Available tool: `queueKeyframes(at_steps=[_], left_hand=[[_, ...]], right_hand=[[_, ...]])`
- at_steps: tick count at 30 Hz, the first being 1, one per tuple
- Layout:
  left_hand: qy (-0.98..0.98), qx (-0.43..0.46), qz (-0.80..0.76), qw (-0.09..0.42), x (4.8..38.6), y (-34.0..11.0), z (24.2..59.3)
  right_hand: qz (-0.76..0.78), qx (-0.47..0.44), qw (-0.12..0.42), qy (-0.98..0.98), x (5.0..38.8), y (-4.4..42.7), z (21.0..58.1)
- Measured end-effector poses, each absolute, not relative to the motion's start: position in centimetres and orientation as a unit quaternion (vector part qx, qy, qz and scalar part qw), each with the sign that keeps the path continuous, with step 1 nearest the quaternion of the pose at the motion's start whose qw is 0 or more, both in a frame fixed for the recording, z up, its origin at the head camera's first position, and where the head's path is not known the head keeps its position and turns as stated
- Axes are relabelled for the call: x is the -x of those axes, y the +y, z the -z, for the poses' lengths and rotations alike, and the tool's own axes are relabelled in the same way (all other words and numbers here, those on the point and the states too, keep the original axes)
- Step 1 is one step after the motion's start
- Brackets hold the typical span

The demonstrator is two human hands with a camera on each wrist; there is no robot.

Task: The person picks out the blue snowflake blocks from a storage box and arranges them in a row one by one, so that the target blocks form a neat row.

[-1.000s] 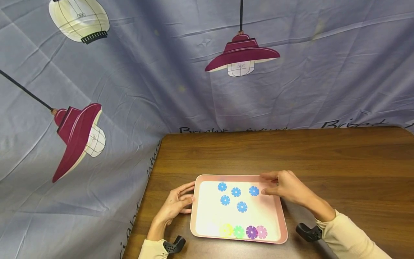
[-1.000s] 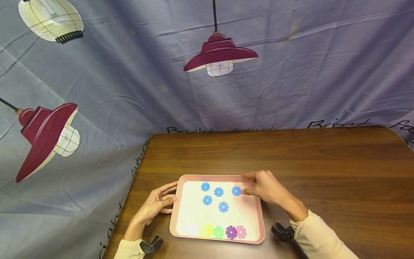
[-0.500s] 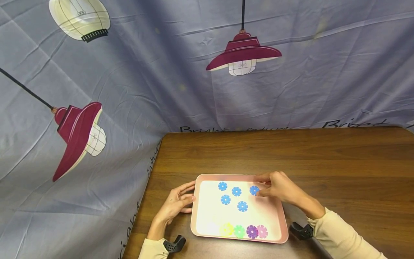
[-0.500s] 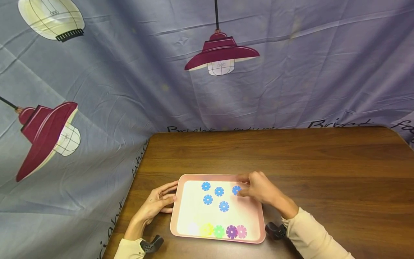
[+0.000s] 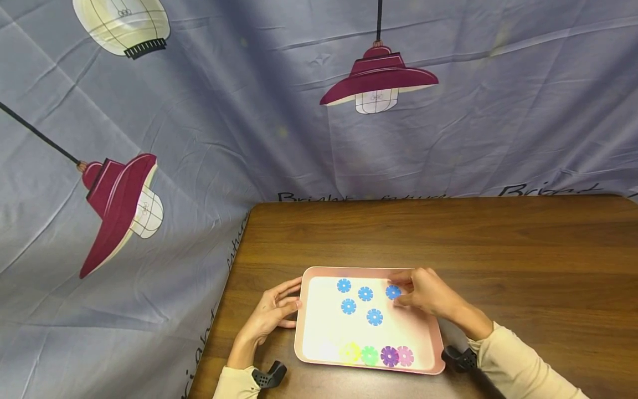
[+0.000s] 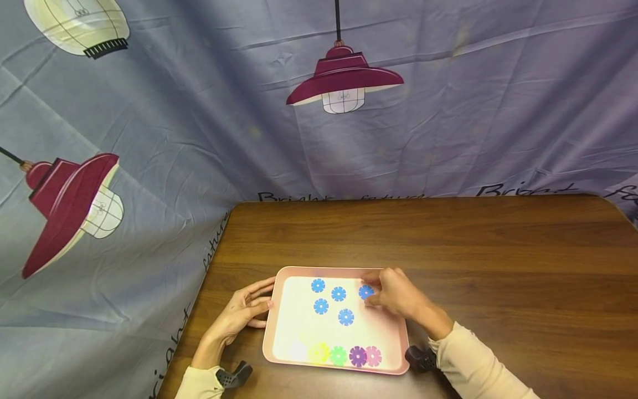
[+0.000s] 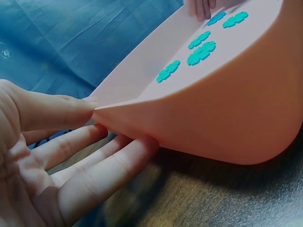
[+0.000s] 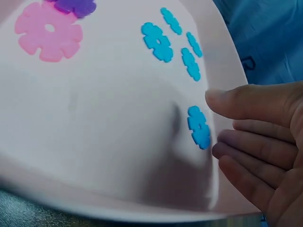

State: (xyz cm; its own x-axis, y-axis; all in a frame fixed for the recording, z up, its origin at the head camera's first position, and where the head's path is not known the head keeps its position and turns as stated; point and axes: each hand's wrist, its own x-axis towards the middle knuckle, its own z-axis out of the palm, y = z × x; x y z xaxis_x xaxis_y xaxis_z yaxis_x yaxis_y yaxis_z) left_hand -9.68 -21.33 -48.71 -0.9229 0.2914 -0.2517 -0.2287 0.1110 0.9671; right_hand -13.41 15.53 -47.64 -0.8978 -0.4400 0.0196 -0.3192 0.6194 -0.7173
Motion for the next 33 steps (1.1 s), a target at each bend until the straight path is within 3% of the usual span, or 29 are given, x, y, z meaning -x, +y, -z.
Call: queueKeyframes(at_steps=[33], left_hand=[[0.711,-0.019,-0.672,0.204,9.8,-21.5,48.9]], right_hand=[[0.317,0.232,-0.002,0.920,13.2,14.3,49.1]])
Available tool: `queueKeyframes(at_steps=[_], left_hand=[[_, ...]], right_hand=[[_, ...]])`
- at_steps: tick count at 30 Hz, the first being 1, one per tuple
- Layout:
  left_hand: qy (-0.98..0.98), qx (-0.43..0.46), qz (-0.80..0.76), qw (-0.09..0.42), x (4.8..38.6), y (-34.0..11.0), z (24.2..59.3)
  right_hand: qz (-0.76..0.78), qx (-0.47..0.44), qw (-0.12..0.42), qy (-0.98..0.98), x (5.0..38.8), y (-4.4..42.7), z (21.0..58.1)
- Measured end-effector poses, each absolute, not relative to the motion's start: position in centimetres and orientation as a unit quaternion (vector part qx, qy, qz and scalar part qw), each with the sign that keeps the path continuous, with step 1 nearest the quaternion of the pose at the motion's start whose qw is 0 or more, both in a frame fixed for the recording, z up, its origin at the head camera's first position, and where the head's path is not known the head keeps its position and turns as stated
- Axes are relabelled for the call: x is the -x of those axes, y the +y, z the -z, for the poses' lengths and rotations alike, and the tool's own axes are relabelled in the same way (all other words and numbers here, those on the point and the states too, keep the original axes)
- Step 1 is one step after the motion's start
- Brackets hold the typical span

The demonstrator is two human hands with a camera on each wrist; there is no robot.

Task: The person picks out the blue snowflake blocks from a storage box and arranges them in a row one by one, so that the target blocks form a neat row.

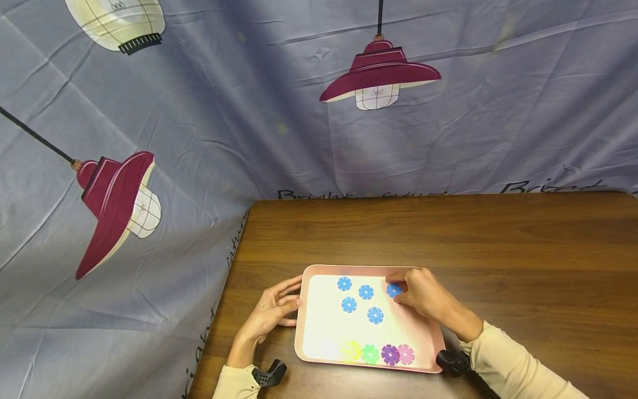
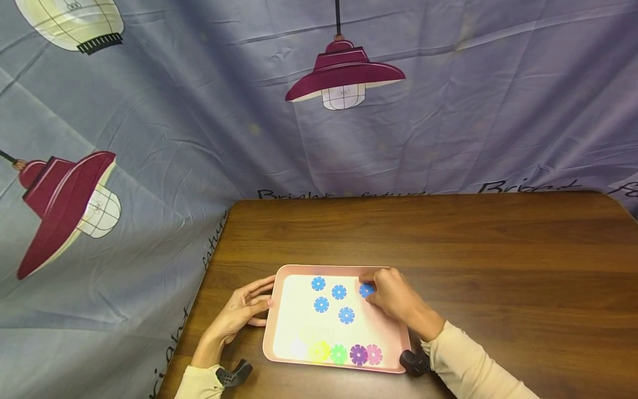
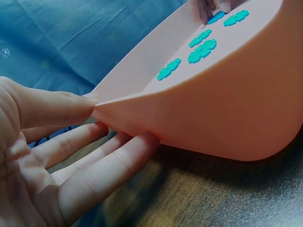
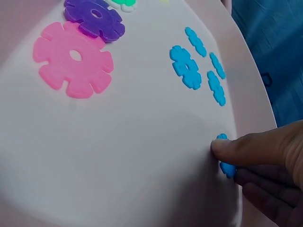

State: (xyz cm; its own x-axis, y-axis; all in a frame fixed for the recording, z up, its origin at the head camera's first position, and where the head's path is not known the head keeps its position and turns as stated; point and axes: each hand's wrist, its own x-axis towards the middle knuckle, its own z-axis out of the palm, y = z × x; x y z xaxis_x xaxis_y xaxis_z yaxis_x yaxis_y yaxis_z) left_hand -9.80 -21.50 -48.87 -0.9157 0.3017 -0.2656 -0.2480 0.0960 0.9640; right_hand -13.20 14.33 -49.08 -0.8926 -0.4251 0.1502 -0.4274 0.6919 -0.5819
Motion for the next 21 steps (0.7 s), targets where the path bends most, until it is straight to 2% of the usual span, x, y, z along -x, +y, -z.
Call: queueKeyframes(at_steps=[21], left_hand=[[0.714,-0.018,-0.670,0.204,9.85,-21.52,48.97]], right_hand=[[-0.253,-0.272,0.022,-0.928,13.19,13.81,48.73]])
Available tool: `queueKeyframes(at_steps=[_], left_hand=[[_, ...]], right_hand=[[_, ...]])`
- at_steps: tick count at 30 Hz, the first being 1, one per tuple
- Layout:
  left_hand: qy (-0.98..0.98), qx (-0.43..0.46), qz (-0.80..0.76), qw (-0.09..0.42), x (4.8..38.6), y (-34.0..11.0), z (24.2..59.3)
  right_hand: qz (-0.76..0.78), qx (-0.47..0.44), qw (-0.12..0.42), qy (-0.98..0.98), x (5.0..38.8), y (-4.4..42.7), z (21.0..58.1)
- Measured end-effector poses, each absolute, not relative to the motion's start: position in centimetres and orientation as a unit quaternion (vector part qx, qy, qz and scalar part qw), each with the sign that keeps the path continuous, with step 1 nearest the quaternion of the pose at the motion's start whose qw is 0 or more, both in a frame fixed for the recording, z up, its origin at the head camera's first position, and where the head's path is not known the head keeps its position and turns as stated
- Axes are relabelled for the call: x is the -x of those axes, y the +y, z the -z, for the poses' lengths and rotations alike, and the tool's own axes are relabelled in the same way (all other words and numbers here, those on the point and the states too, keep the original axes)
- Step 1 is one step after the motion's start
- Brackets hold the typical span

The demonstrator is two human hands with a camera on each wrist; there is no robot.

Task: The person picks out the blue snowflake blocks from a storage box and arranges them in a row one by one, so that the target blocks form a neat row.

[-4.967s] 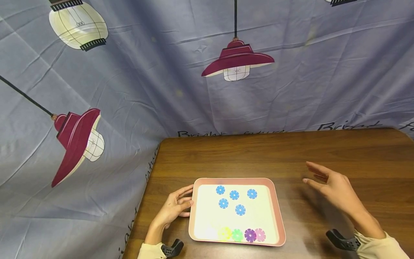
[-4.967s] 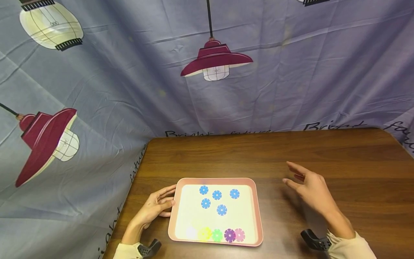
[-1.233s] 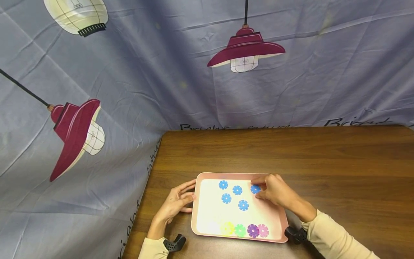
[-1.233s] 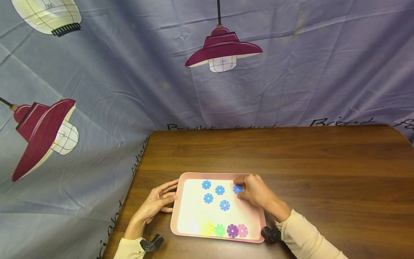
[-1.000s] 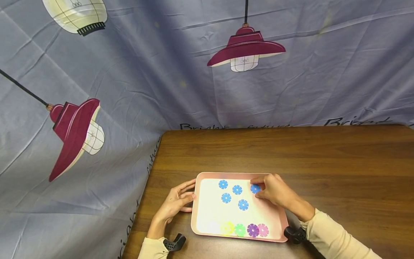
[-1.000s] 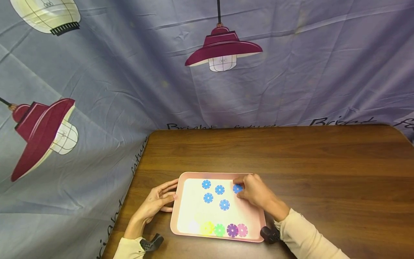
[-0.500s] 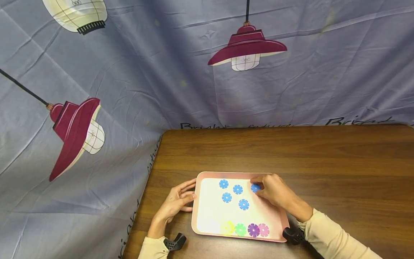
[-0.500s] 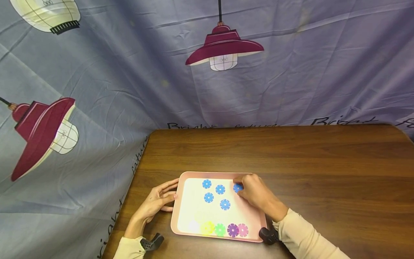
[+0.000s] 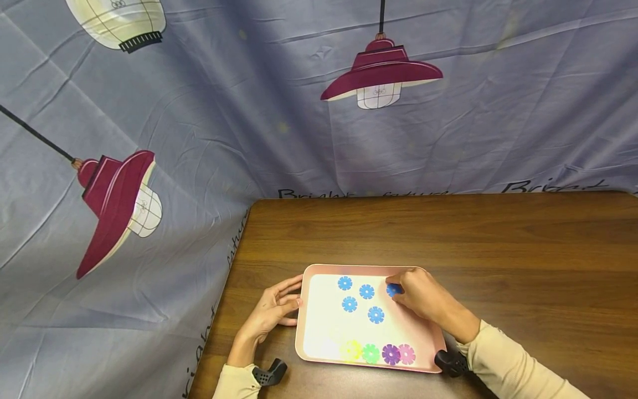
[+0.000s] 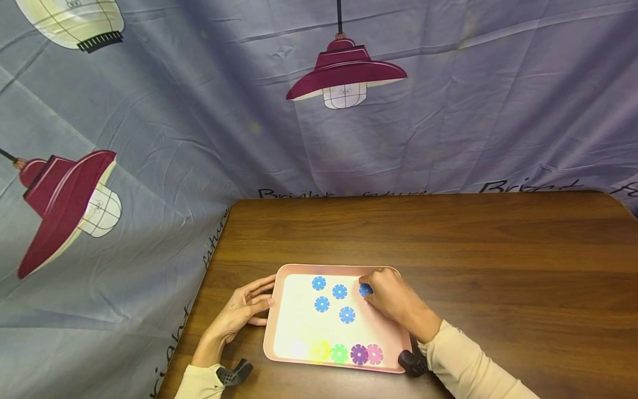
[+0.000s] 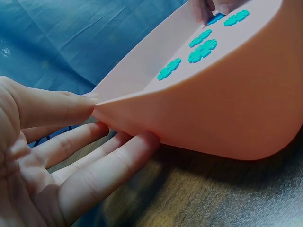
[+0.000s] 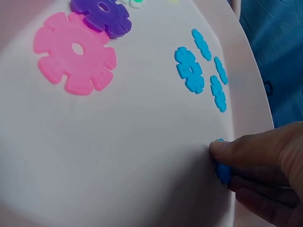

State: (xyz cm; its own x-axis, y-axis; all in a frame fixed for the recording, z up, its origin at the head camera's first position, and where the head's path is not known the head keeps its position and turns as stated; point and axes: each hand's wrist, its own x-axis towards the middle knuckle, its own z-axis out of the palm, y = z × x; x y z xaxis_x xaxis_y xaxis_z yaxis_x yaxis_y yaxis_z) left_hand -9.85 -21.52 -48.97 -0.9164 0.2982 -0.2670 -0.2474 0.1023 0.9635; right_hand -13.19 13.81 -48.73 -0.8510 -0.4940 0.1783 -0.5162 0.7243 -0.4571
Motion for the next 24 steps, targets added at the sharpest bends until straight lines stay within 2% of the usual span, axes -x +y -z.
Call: queueKeyframes(at_steps=[8,16,24], left_hand=[[0.708,-0.023,-0.675,0.208,9.9,-21.6,49.0],[0.708,-0.030,-0.674,0.209,9.9,-21.5,49.0],[0.708,-0.022,-0.675,0.208,9.8,-21.5,48.9]], right_hand=[[-0.211,-0.316,0.054,-0.923,13.4,13.4,48.9],[-0.239,-0.302,0.056,-0.921,13.3,13.5,48.9],[-0.254,-0.304,0.089,-0.914,13.5,14.1,47.1]])
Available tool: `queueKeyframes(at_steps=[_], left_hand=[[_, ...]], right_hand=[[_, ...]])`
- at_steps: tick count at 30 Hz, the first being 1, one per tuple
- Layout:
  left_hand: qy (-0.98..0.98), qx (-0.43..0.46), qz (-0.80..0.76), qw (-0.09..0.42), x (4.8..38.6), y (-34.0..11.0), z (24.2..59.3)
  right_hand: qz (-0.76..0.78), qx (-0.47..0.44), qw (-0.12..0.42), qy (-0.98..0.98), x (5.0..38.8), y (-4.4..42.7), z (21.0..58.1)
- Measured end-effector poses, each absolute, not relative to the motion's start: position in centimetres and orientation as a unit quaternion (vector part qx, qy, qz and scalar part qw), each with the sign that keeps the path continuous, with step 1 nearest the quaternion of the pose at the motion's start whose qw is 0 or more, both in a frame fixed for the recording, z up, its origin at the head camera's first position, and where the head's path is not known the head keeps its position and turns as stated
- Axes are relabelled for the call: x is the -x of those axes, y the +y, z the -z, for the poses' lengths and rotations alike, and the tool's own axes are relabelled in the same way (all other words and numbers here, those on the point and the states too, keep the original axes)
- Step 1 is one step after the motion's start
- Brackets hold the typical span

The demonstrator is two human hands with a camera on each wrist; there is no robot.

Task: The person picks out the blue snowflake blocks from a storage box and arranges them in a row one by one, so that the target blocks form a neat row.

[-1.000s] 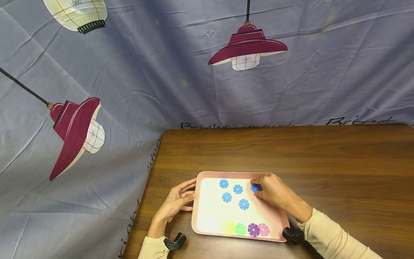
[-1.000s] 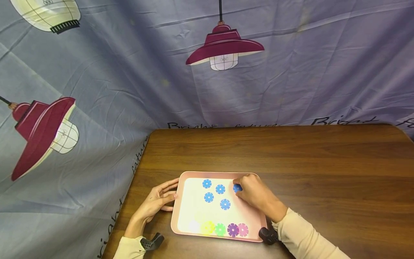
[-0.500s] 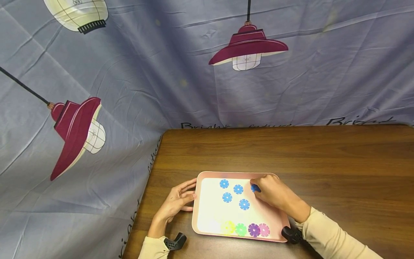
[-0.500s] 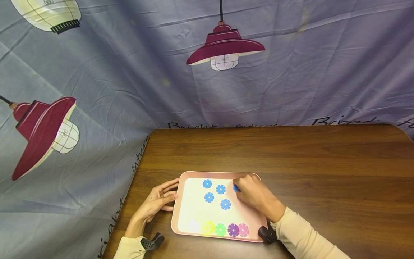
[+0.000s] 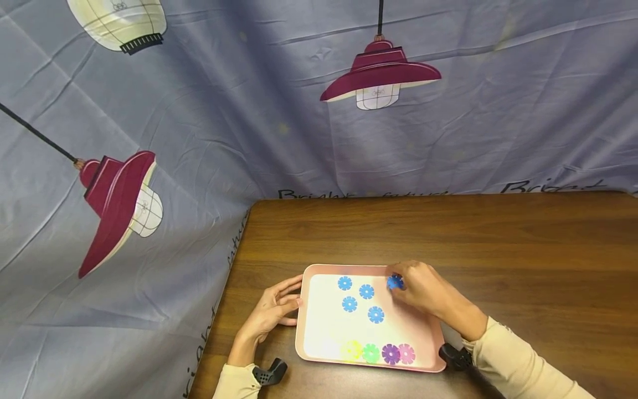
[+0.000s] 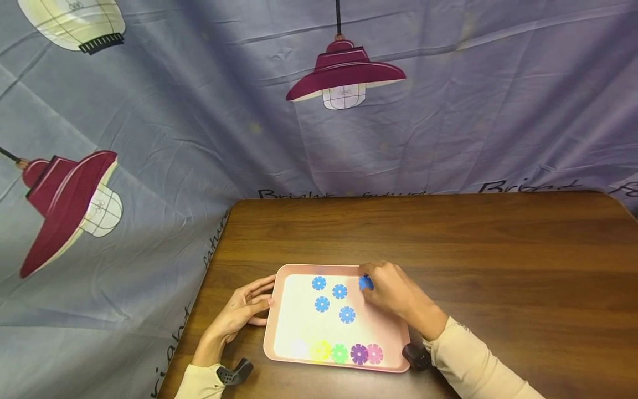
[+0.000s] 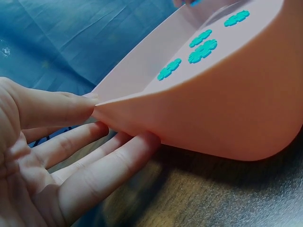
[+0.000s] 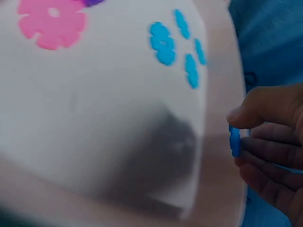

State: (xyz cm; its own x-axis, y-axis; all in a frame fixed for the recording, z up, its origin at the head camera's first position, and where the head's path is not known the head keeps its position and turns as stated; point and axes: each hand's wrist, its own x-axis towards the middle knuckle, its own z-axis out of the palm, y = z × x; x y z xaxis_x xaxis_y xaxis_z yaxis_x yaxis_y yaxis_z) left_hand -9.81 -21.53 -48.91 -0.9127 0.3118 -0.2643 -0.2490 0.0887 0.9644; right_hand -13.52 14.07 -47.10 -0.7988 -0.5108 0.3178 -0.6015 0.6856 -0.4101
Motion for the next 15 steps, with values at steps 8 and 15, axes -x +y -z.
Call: queueKeyframes(at_steps=[8,15], left_hand=[[0.711,-0.017,-0.672,0.206,9.7,-21.4,48.7],[0.708,-0.017,-0.675,0.210,9.6,-21.4,48.7]], right_hand=[[-0.256,-0.256,0.113,-0.926,13.7,17.4,44.1],[-0.259,-0.208,0.115,-0.936,13.3,21.1,43.7]])
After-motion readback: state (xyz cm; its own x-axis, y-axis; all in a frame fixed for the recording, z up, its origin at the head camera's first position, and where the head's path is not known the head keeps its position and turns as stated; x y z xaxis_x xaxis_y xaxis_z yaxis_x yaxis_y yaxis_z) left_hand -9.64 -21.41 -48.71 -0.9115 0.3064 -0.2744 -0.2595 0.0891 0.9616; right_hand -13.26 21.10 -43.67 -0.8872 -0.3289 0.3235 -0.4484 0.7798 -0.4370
